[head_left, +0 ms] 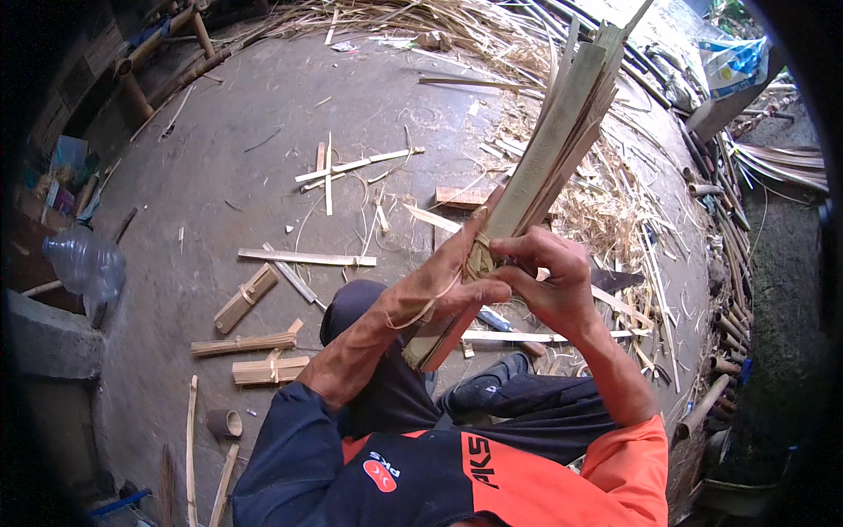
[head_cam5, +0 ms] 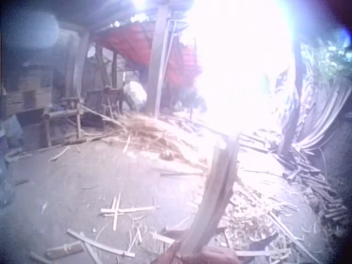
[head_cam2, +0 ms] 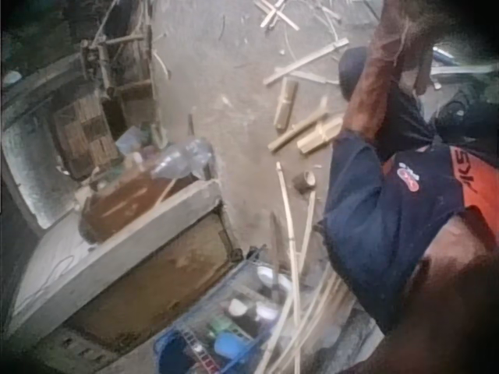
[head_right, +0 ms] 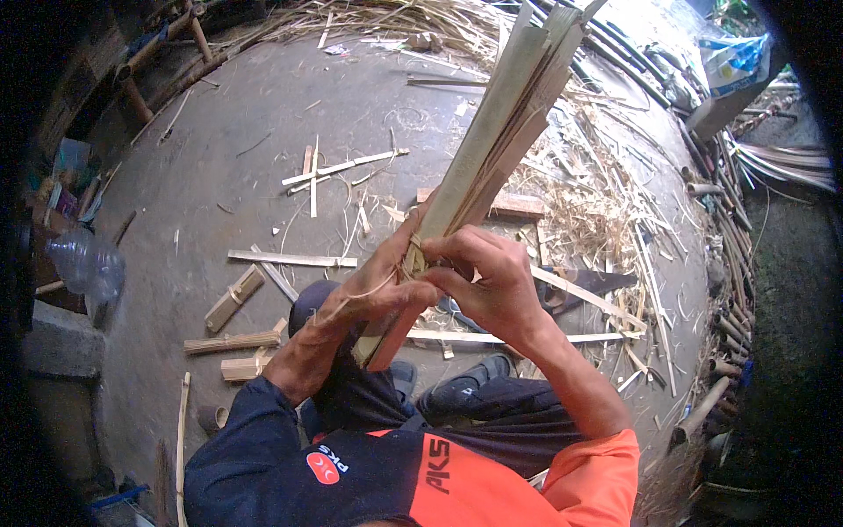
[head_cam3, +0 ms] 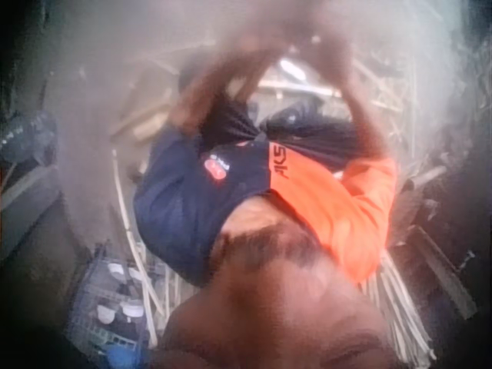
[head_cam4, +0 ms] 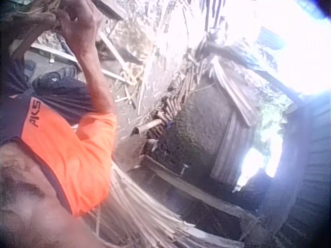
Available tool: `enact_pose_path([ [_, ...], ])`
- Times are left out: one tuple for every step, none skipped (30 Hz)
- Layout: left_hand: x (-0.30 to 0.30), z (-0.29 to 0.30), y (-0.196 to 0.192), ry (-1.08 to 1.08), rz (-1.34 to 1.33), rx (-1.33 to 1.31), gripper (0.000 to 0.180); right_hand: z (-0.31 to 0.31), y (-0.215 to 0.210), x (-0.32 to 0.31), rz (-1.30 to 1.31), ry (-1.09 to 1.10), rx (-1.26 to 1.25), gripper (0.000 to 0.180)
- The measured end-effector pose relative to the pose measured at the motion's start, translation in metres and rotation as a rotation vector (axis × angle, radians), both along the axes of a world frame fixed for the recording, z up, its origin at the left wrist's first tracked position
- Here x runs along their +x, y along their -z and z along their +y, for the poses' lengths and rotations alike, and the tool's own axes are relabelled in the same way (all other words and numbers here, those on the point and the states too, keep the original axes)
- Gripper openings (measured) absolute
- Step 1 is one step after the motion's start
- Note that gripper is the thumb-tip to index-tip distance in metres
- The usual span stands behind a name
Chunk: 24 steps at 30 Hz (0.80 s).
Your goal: The person sits on the floor and uses a knife to shave and shape thin bamboo strips. They repeatedly smooth the edges and surfaces of the strips, then bundle them together and tie the bundle with a thin strip of bamboo.
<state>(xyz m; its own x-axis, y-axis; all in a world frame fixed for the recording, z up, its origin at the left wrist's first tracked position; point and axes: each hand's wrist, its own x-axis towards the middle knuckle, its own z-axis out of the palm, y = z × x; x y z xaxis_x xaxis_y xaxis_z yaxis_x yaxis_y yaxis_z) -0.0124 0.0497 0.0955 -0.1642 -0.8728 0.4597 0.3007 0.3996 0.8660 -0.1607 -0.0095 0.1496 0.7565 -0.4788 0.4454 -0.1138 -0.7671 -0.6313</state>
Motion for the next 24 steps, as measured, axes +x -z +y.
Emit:
enact_pose_path([
  [0.000, 0.002, -0.005, 0.031, 0.059, 0.075, 0.089, 0.001, 0.000, 0.001, 0.001, 0.019, 0.018, 0.023],
  [-0.001, 0.005, -0.011, 0.063, 0.119, 0.150, 0.090, 0.001, 0.000, 0.001, 0.015, 0.036, 0.045, 0.022],
  [-0.001, 0.005, -0.011, 0.077, 0.138, 0.169, 0.090, 0.000, 0.001, 0.000, 0.029, 0.053, 0.073, 0.021],
  [0.000, 0.006, -0.011, 0.089, 0.157, 0.184, 0.090, 0.000, 0.002, 0.000, 0.045, 0.068, 0.099, 0.020],
  [0.001, 0.003, -0.004, 0.082, 0.136, 0.144, 0.089, -0.002, 0.006, 0.000, 0.032, 0.032, 0.130, 0.021],
  [0.001, 0.001, 0.002, 0.075, 0.115, 0.103, 0.087, -0.006, 0.011, -0.002, 0.019, -0.004, 0.162, 0.022],
  [0.000, -0.001, 0.004, 0.059, 0.093, 0.108, 0.085, -0.010, 0.017, -0.004, 0.003, -0.036, 0.195, 0.023],
  [-0.002, -0.002, 0.006, 0.044, 0.071, 0.113, 0.082, -0.013, 0.023, -0.008, -0.015, -0.036, 0.254, 0.025],
  [-0.004, -0.004, 0.008, 0.028, 0.048, 0.118, 0.080, -0.016, 0.029, -0.014, -0.033, -0.036, 0.314, 0.027],
  [-0.006, -0.005, 0.008, 0.053, 0.139, 0.115, 0.077, -0.019, 0.033, -0.018, -0.057, -0.039, 0.368, 0.029],
  [-0.008, -0.006, 0.008, 0.079, 0.230, 0.112, 0.074, -0.019, 0.035, -0.022, -0.106, -0.059, 0.487, 0.033],
  [-0.008, -0.009, 0.009, 0.107, 0.322, 0.108, 0.070, -0.019, 0.038, -0.022, -0.153, -0.021, 0.447, 0.033],
  [-0.010, -0.010, 0.016, 0.037, 0.287, 0.132, 0.068, -0.015, 0.042, -0.020, -0.199, 0.019, 0.419, 0.032],
  [-0.010, -0.013, 0.021, -0.031, 0.250, 0.155, 0.066, -0.012, 0.046, -0.018, -0.245, 0.060, 0.391, 0.032],
  [-0.015, -0.014, 0.025, -0.069, 0.258, 0.178, 0.066, -0.014, 0.051, -0.016, -0.256, 0.090, 0.286, 0.032],
  [-0.018, -0.015, 0.022, -0.111, 0.265, 0.197, 0.066, -0.011, 0.050, -0.013, -0.238, 0.126, 0.202, 0.031],
  [-0.019, -0.019, 0.027, -0.179, 0.271, 0.143, 0.064, -0.007, 0.046, -0.010, -0.220, 0.163, 0.118, 0.031],
  [-0.019, -0.018, 0.027, -0.193, 0.303, 0.158, 0.064, -0.003, 0.043, -0.006, -0.202, 0.199, 0.034, 0.031],
  [-0.021, -0.015, 0.023, -0.200, 0.335, 0.176, 0.065, 0.000, 0.043, -0.001, -0.210, 0.252, 0.002, 0.021],
  [-0.023, -0.014, 0.021, -0.207, 0.367, 0.194, 0.065, 0.001, 0.045, 0.003, -0.212, 0.290, 0.032, 0.018],
  [-0.023, -0.014, 0.024, -0.244, 0.318, 0.197, 0.064, 0.000, 0.048, 0.007, -0.215, 0.327, 0.063, 0.015],
  [-0.023, -0.014, 0.022, -0.308, 0.267, 0.172, 0.065, -0.002, 0.049, 0.011, -0.218, 0.359, 0.095, 0.012],
  [-0.024, -0.013, 0.020, -0.372, 0.215, 0.146, 0.065, -0.005, 0.049, 0.013, -0.213, 0.377, 0.124, 0.011],
  [-0.024, -0.013, 0.018, -0.436, 0.162, 0.121, 0.065, -0.006, 0.048, 0.014, -0.228, 0.348, 0.170, 0.011],
])
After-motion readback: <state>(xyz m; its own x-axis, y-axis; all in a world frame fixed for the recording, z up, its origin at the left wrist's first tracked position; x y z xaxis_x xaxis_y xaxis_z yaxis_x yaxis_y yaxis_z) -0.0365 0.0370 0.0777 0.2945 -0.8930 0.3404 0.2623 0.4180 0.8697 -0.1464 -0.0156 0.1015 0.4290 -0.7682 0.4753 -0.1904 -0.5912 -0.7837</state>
